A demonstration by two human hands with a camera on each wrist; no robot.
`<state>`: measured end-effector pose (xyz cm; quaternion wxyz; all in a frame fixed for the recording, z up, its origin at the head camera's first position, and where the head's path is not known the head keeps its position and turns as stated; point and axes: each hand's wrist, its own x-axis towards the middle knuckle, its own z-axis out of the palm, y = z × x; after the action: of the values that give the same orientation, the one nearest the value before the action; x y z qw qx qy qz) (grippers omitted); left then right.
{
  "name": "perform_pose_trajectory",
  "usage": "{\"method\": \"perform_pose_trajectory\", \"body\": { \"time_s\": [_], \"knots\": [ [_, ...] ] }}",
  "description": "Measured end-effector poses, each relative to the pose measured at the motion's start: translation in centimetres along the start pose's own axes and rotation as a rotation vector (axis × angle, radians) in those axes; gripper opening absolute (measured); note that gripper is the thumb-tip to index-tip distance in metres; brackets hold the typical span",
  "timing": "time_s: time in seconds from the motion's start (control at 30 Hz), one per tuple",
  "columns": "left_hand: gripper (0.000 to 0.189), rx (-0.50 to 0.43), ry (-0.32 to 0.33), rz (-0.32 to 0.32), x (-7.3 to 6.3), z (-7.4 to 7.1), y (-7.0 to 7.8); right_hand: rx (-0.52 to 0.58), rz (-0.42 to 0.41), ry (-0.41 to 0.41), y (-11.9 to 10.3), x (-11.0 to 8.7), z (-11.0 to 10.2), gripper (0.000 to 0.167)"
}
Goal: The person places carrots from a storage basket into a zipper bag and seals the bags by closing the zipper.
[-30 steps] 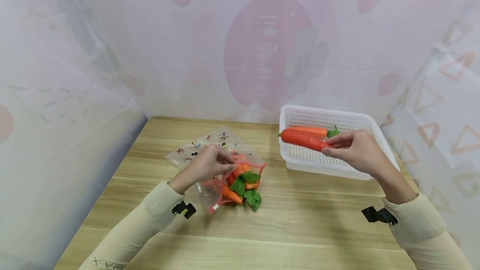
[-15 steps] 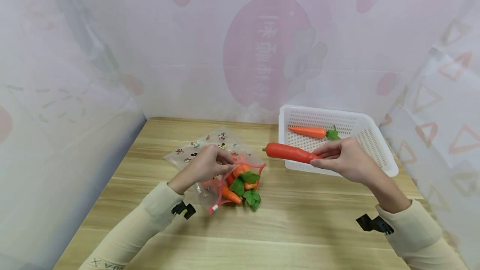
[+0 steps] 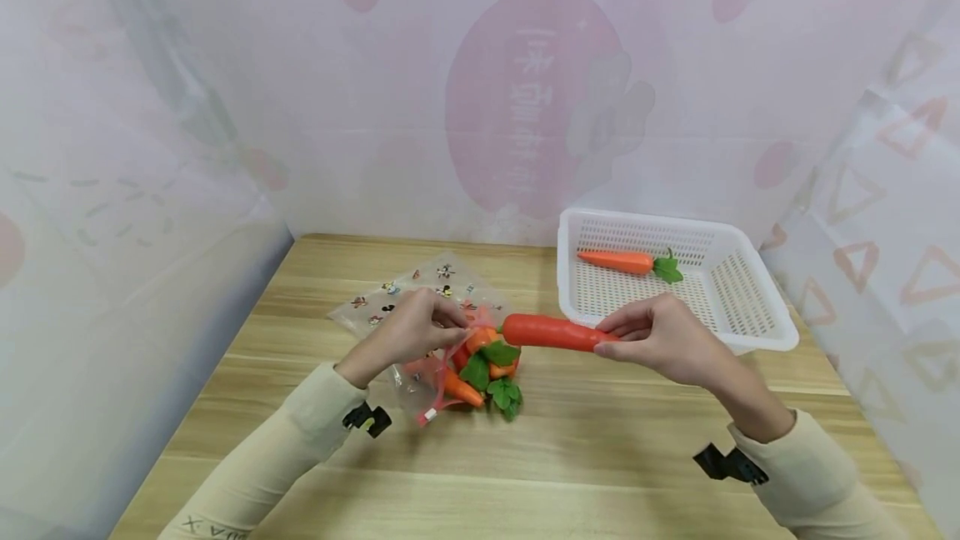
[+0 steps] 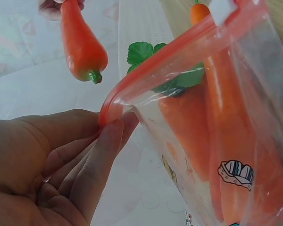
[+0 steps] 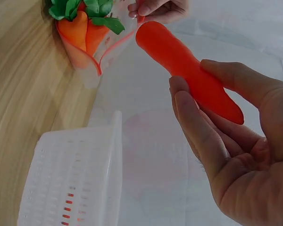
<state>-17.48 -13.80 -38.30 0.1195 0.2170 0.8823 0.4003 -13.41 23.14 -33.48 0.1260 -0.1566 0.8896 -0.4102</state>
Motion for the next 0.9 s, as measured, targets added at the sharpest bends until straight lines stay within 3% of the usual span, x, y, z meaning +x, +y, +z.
{"method": "perform_pose_trajectory", "body": {
  "time_s": [0.57, 0.9],
  "knots": [
    [0.009, -0.017, 0.004, 0.015, -0.1, -0.2, 0.0, 0.128, -0.043, -0.066, 0.3, 0.6, 4.0, 0.032],
    [0.008, -0.008, 0.015, 0.005, 0.0, 0.0, -0.3, 0.176, -0.037, -0.034, 1.0, 1.1, 6.8, 0.033]
  ]
}}
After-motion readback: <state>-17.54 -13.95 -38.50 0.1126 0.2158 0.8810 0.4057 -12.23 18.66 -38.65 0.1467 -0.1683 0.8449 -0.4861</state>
